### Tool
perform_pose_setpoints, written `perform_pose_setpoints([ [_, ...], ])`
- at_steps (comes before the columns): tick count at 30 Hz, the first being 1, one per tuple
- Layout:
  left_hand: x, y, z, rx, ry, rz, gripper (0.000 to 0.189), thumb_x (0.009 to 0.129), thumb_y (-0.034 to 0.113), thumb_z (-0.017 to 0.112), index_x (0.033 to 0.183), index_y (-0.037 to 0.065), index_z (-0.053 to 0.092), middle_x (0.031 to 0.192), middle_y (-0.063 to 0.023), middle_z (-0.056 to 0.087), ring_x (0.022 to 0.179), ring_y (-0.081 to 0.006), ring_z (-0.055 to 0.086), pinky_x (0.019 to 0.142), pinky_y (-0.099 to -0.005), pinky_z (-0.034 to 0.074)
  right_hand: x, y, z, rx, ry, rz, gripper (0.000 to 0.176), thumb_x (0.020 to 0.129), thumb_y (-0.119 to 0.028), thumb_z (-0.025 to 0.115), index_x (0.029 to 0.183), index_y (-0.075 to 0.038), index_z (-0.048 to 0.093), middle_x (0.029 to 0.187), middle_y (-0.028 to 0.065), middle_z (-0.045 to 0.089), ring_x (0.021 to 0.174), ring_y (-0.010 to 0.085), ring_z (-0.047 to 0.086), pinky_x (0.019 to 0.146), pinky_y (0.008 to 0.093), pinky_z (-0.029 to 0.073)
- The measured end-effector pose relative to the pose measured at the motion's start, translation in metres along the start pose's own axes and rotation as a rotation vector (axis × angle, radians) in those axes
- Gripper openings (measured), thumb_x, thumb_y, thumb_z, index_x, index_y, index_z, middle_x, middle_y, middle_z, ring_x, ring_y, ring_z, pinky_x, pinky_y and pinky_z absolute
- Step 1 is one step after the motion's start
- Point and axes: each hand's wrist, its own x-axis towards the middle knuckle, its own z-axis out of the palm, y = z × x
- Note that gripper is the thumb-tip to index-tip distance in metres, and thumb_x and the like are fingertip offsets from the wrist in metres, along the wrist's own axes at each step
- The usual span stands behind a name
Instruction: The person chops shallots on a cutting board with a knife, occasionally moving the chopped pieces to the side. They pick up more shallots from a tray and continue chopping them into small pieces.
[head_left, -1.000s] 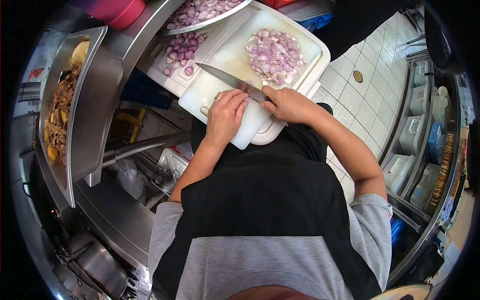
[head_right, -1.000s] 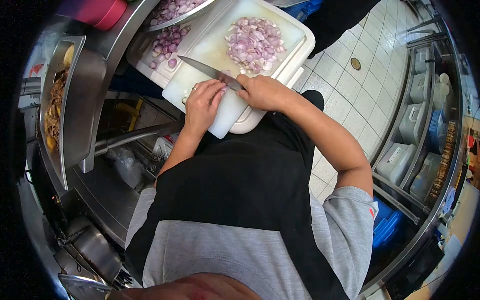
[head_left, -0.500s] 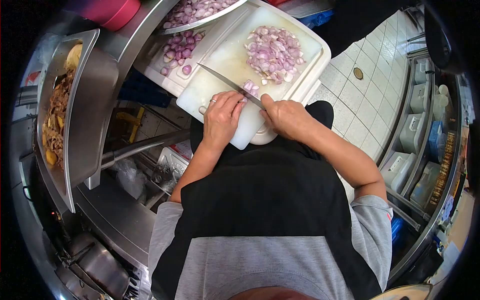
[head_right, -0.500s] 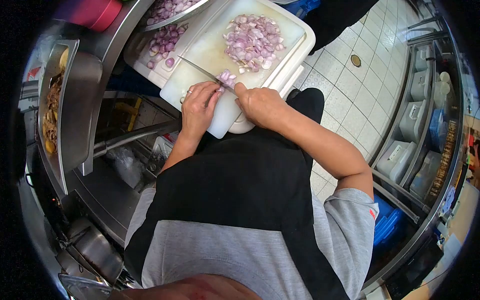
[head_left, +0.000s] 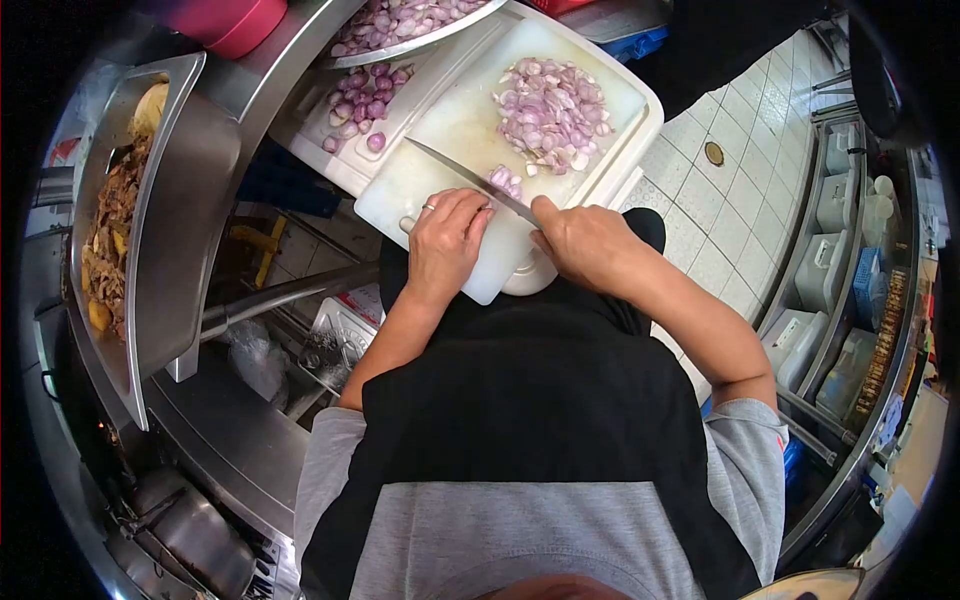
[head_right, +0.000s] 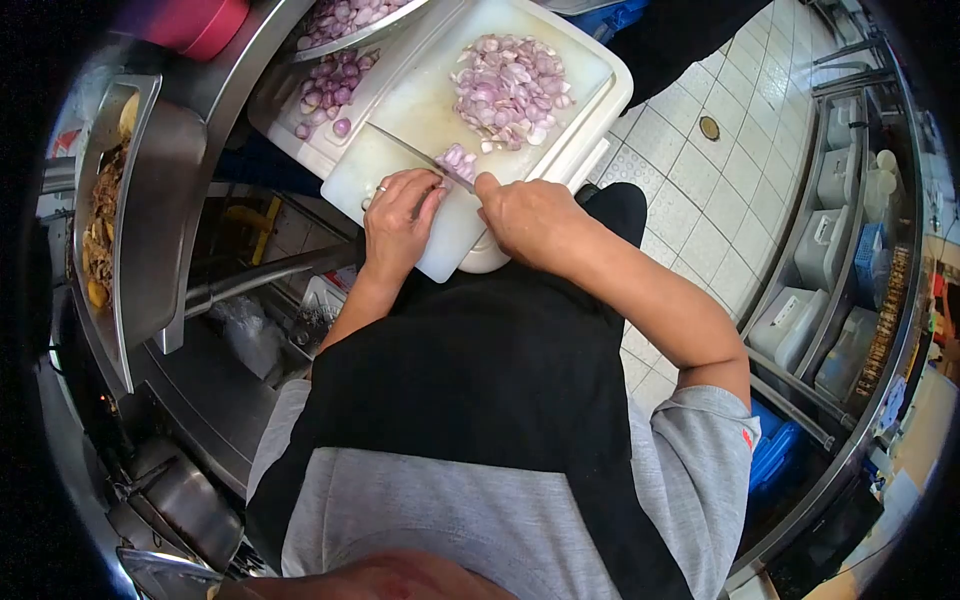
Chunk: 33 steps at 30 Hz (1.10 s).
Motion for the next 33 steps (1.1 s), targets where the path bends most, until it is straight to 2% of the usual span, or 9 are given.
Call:
perform_pose_setpoints([
  [1, -0.001, 0.001, 0.000, -0.004, 0.007, -0.010, 0.017, 0.077, 0.004, 0.075, 0.093, 0.002, 0.068, 0.097, -0.0106, 0.068, 0.093, -0.0295, 0.064, 0.080, -0.0382, 0.052, -0.005, -0.004, -0.007, -0.028, -0.072, 0.025, 0.025, 0.095, -0.021, 0.054, 0.100, 0.001, 0.045, 0.069, 0.0208, 0.066, 0.069, 0.0398, 0.068, 0.059, 0.0501, 0.053],
  [5, -0.001, -0.001, 0.001, 0.001, 0.022, -0.006, 0.018, 0.077, 0.004, 0.076, 0.092, 0.002, 0.068, 0.096, -0.0108, 0.068, 0.093, -0.0296, 0.065, 0.080, -0.0378, 0.052, -0.003, -0.005, 0.015, 0.014, -0.067, 0.072, 0.025, 0.095, -0.021, 0.054, 0.100, 0.002, 0.045, 0.069, 0.0209, 0.066, 0.069, 0.0399, 0.068, 0.059, 0.0501, 0.053],
  [8, -0.001, 0.000, -0.001, -0.009, 0.019, -0.013, 0.018, 0.077, 0.004, 0.076, 0.092, 0.002, 0.068, 0.097, -0.0112, 0.068, 0.092, -0.0298, 0.065, 0.080, -0.0379, 0.052, 0.008, 0.003, 0.024, 0.027, 0.045, 0.022, 0.025, 0.096, -0.021, 0.054, 0.101, 0.002, 0.045, 0.071, 0.0212, 0.066, 0.069, 0.0405, 0.068, 0.060, 0.0497, 0.053],
  [14, -0.002, 0.000, 0.000, 0.003, 0.030, -0.008, 0.017, 0.077, 0.004, 0.075, 0.093, 0.002, 0.068, 0.097, -0.0108, 0.068, 0.092, -0.0296, 0.065, 0.080, -0.0376, 0.052, -0.006, -0.010, -0.003, 0.004, -0.118, 0.077, 0.025, 0.096, -0.021, 0.053, 0.102, 0.001, 0.044, 0.072, 0.0229, 0.066, 0.070, 0.0416, 0.067, 0.061, 0.0510, 0.053],
  [16, -0.003, -0.001, 0.001, -0.001, 0.035, -0.007, 0.017, 0.077, 0.004, 0.075, 0.093, 0.002, 0.069, 0.097, -0.0105, 0.068, 0.092, -0.0296, 0.065, 0.080, -0.0376, 0.052, 0.002, -0.002, 0.027, 0.084, 0.012, 0.065, 0.027, 0.097, -0.023, 0.054, 0.097, 0.001, 0.042, 0.066, 0.0238, 0.063, 0.065, 0.0448, 0.063, 0.058, 0.0530, 0.050],
  [20, -0.003, -0.001, -0.002, 0.009, 0.002, 0.028, 0.019, 0.079, 0.005, 0.074, 0.097, 0.002, 0.069, 0.101, -0.0105, 0.067, 0.094, -0.0297, 0.064, 0.081, -0.0380, 0.052, 0.017, 0.027, 0.033, 0.413, 0.046, 0.031, 0.030, 0.097, -0.027, 0.057, 0.102, 0.001, 0.048, 0.074, 0.0283, 0.062, 0.076, 0.0471, 0.063, 0.067, 0.0523, 0.048],
  [22, 0.001, 0.001, -0.004, 0.027, -0.034, 0.061, 0.020, 0.079, 0.005, 0.073, 0.099, 0.002, 0.069, 0.103, -0.0109, 0.066, 0.095, -0.0297, 0.064, 0.082, -0.0381, 0.052, 0.014, 0.036, 0.023, 0.421, -0.016, 0.080, 0.030, 0.096, -0.029, 0.058, 0.103, -0.001, 0.050, 0.077, 0.0289, 0.062, 0.080, 0.0469, 0.063, 0.071, 0.0518, 0.046],
  [26, 0.009, 0.004, -0.002, 0.040, -0.153, 0.057, 0.025, 0.082, 0.005, 0.071, 0.107, 0.002, 0.069, 0.109, -0.0134, 0.066, 0.099, -0.0303, 0.064, 0.084, -0.0394, 0.052, 0.008, 0.043, 0.014, 0.270, -0.008, 0.082, 0.030, 0.095, -0.029, 0.058, 0.102, -0.001, 0.050, 0.074, 0.0277, 0.062, 0.076, 0.0467, 0.063, 0.068, 0.0520, 0.048],
  [33, 0.010, 0.007, -0.004, -0.035, -0.073, -0.016, 0.023, 0.080, -0.001, 0.071, 0.102, 0.003, 0.069, 0.106, -0.0125, 0.067, 0.094, -0.0299, 0.067, 0.078, -0.0373, 0.055, -0.008, 0.017, 0.015, 0.002, 0.054, 0.055, 0.026, 0.093, -0.025, 0.058, 0.100, -0.001, 0.049, 0.068, 0.0213, 0.065, 0.068, 0.0407, 0.067, 0.059, 0.0514, 0.052],
])
